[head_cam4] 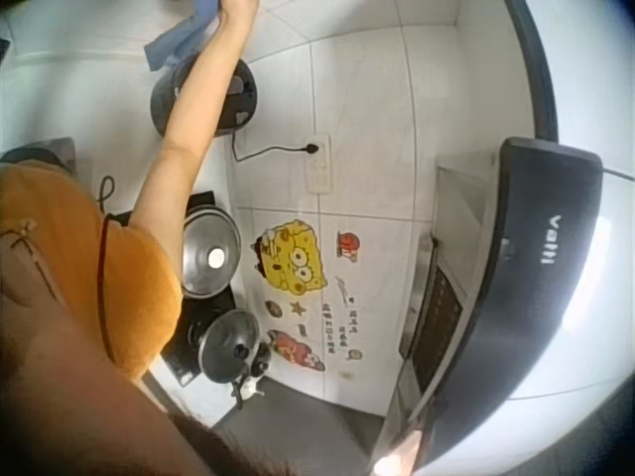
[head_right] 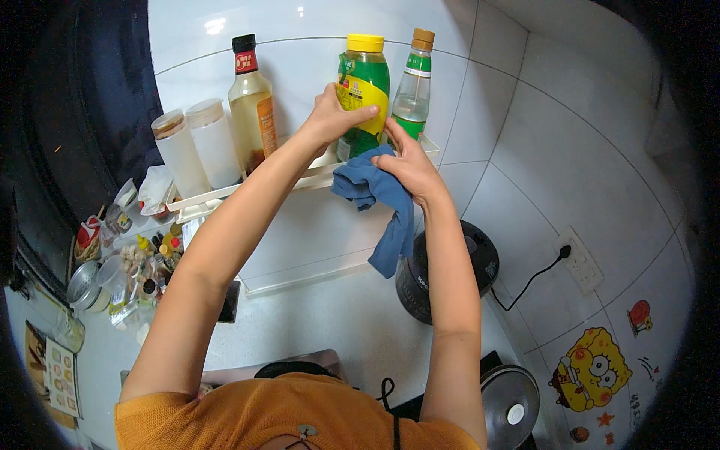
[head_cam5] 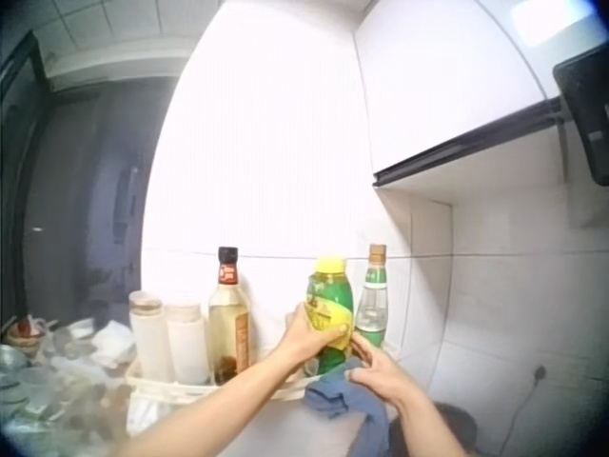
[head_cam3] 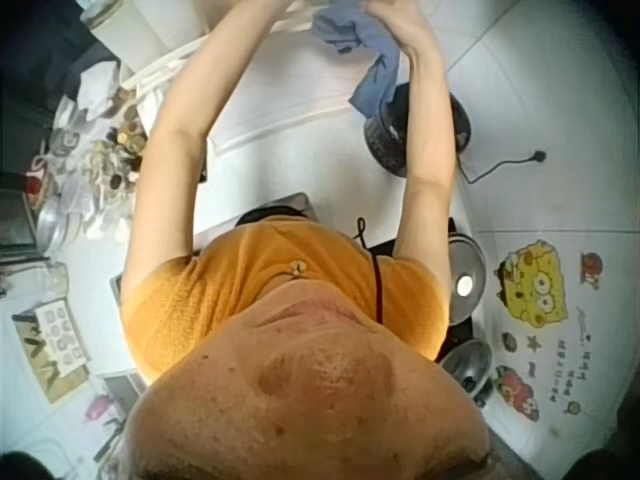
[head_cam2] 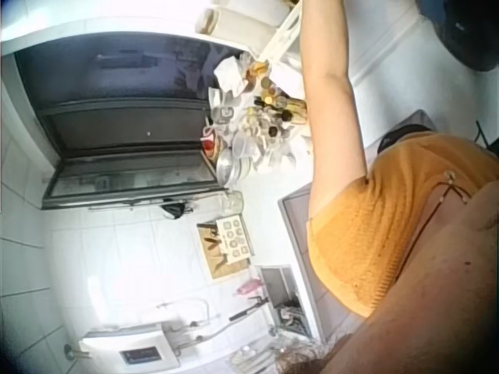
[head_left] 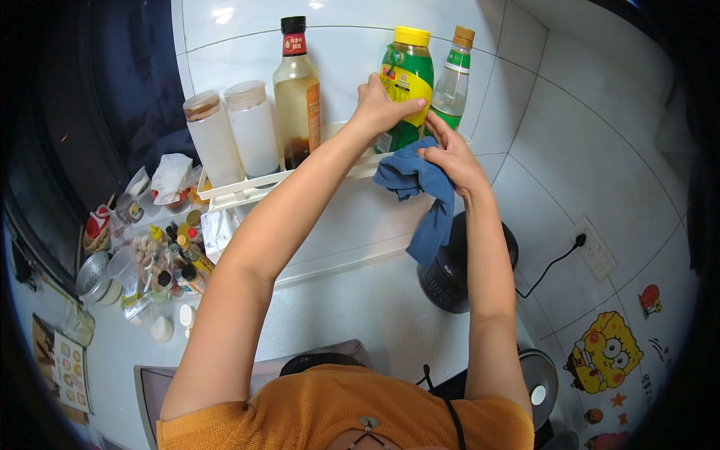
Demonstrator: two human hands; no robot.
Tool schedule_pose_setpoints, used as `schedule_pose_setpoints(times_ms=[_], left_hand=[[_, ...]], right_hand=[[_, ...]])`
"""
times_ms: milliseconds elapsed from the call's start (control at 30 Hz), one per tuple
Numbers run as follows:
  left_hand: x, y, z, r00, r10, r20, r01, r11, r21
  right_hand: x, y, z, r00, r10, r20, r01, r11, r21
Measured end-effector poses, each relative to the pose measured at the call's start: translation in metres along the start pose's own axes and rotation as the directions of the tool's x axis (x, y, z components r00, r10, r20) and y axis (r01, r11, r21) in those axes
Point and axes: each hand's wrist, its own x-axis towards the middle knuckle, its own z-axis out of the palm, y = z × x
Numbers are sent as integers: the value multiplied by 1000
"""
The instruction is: The person picks up several bottles and containers from a shelf one at a time, wipes the shelf and the bottom of each bottle with a cloth, and replaces them. They then use the cloth to wipe the surface of a stovetop and around the sink area.
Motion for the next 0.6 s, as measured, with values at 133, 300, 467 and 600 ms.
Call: schedule_pose_setpoints(times_ms=[133, 300, 467, 600], left_hand=[[-5, 9, 5, 998, -40, -39, 44, 995, 93], [-8, 8, 5, 997, 34, -62, -33, 999, 9], [-5, 28, -4, 946, 305, -113, -305, 952, 18], [-3, 57, -12, 775, 585, -240, -573, 810, 126]], right_hand=[[-3, -8, 2, 1000, -9, 1, 9, 1000, 3], [-3, -4, 2, 998, -56, -17, 55, 998, -43], [-3, -27, 4, 983, -182, 10, 183, 978, -103], [-7, -60, 5, 968, -249, -5, 244, 953, -178]])
